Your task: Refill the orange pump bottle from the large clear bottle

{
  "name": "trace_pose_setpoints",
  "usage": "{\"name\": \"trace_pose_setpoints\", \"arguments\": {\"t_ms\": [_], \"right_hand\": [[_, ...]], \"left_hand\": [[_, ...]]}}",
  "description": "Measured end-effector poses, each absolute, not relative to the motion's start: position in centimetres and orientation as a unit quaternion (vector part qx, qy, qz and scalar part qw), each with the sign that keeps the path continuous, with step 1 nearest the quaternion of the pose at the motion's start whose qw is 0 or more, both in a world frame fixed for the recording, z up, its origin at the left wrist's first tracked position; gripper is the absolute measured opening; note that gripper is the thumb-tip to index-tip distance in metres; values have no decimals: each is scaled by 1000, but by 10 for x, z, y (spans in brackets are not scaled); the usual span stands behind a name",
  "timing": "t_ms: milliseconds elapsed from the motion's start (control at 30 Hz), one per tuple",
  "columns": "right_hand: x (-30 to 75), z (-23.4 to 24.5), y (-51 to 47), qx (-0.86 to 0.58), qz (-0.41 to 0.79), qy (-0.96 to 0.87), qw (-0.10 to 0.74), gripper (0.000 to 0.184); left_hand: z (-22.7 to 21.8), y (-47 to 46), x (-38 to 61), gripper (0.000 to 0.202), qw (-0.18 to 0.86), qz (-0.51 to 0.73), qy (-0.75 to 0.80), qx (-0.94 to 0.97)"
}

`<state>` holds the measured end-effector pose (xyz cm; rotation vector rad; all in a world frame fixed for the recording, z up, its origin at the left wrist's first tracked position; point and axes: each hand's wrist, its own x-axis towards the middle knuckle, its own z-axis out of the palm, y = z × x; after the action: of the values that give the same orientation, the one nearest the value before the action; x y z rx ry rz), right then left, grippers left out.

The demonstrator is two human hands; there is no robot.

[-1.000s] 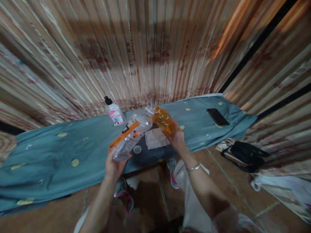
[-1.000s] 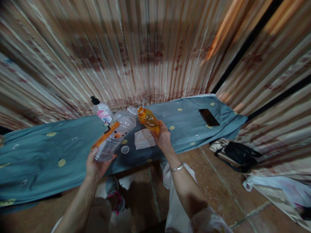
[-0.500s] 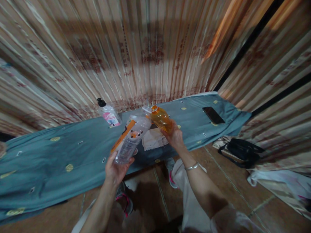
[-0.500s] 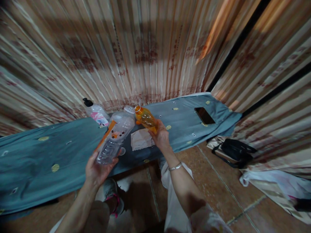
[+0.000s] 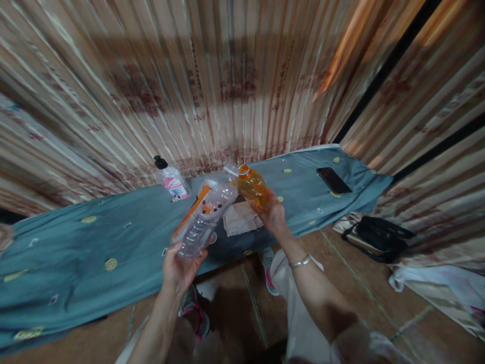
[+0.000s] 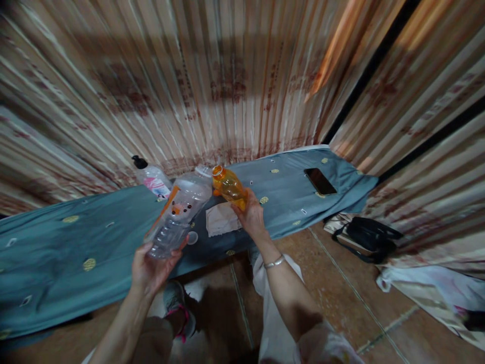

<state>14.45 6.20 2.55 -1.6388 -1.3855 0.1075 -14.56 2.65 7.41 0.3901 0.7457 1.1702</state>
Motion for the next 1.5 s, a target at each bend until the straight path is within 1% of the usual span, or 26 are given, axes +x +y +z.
{"name": "trace_pose_setpoints", "arguments": {"t_ms": [267, 400, 567, 767, 933, 1067, 1333, 1500], "right_hand": [[137, 28, 62, -651, 41, -562, 509, 65], [137, 27, 63, -653, 46, -554, 515, 67], [140, 24, 65, -654, 48, -560, 506, 67], [140, 26, 64, -666, 55, -570, 479, 66], [140, 27, 63, -660, 51, -575, 481, 69], [142, 25, 63, -653, 44, -579, 486, 68], [146, 24, 61, -667, 30, -578, 469, 66], [150, 24, 61, -673, 20, -577, 463, 63]], "left_hand": [[62, 29, -148, 68, 746, 525, 377, 162], [58, 30, -141, 70, 769, 509, 352, 160], [64, 32, -134, 75, 788, 493, 344, 129], [68, 31, -131, 72, 800, 499, 310, 121], [63, 31, -130, 71, 806, 486, 314, 127], [61, 31, -131, 74, 815, 468, 317, 130], [69, 32, -131, 73, 783, 511, 318, 154], [68, 35, -135, 66, 744, 541, 351, 175]]}}
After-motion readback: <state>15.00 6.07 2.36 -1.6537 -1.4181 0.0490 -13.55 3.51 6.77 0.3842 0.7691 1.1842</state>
